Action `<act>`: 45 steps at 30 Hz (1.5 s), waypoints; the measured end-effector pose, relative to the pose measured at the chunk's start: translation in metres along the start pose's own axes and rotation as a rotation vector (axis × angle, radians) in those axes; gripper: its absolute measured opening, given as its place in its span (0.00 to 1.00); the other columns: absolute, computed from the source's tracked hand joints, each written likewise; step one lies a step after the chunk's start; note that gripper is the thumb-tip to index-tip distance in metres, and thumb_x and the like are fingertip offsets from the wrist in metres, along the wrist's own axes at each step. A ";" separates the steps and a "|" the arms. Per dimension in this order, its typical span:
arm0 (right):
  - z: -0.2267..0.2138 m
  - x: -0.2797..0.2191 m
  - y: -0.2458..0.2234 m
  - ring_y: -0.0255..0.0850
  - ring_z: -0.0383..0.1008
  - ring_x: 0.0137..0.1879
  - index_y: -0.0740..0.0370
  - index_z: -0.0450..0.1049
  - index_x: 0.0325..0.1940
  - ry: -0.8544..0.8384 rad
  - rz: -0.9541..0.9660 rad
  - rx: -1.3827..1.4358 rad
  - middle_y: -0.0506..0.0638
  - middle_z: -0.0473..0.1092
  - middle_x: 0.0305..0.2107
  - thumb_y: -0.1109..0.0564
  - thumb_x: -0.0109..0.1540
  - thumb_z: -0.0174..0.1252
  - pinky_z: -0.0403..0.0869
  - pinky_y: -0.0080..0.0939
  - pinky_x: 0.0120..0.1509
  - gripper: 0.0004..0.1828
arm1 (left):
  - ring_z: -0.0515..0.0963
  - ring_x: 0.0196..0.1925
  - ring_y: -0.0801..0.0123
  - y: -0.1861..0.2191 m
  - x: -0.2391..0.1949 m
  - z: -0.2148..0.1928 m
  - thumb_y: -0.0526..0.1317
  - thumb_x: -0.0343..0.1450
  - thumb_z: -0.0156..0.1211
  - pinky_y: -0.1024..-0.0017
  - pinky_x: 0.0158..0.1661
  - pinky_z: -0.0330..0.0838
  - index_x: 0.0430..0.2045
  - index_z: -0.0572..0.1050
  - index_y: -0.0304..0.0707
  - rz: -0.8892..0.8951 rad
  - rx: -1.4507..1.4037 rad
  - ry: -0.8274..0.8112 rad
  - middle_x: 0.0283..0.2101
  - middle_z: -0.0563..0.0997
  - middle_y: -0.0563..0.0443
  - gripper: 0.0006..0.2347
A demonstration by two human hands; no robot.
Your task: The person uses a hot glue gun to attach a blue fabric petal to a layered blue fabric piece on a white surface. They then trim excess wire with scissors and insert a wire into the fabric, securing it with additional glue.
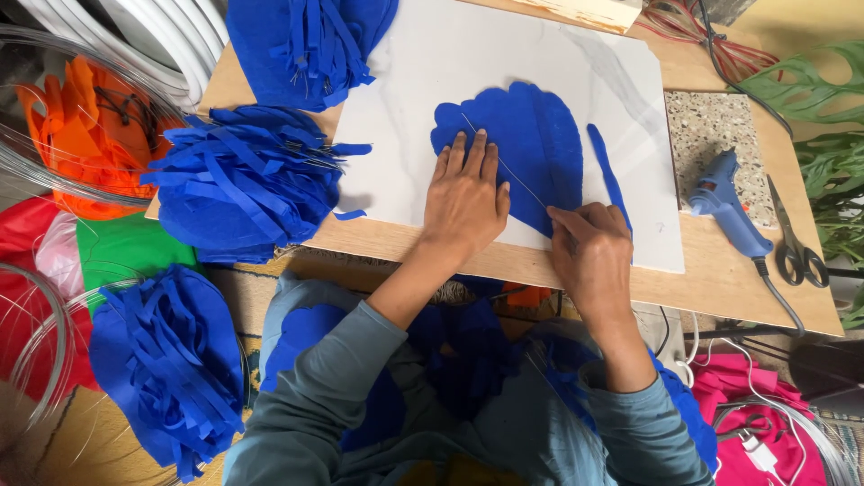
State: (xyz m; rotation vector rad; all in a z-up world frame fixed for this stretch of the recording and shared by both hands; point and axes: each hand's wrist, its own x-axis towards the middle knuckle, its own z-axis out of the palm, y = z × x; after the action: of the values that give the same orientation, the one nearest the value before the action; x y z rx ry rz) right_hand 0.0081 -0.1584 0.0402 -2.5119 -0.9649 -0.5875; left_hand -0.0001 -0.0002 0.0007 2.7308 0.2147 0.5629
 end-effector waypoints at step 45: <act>-0.035 -0.018 0.015 0.49 0.66 0.36 0.65 0.76 0.35 -0.045 0.051 0.135 0.56 0.69 0.25 0.71 0.57 0.54 0.67 0.41 0.37 0.08 | 0.57 0.61 0.47 -0.002 0.001 0.008 0.45 0.67 0.45 0.51 0.59 0.44 0.47 0.67 0.29 -0.019 0.013 0.017 0.54 0.66 0.33 0.20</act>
State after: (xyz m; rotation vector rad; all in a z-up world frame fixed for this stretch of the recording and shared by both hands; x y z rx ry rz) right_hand -0.0019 -0.1957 0.0577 -2.4313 -0.9220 -0.4369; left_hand 0.0040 -0.0006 -0.0069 2.7345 0.2493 0.5810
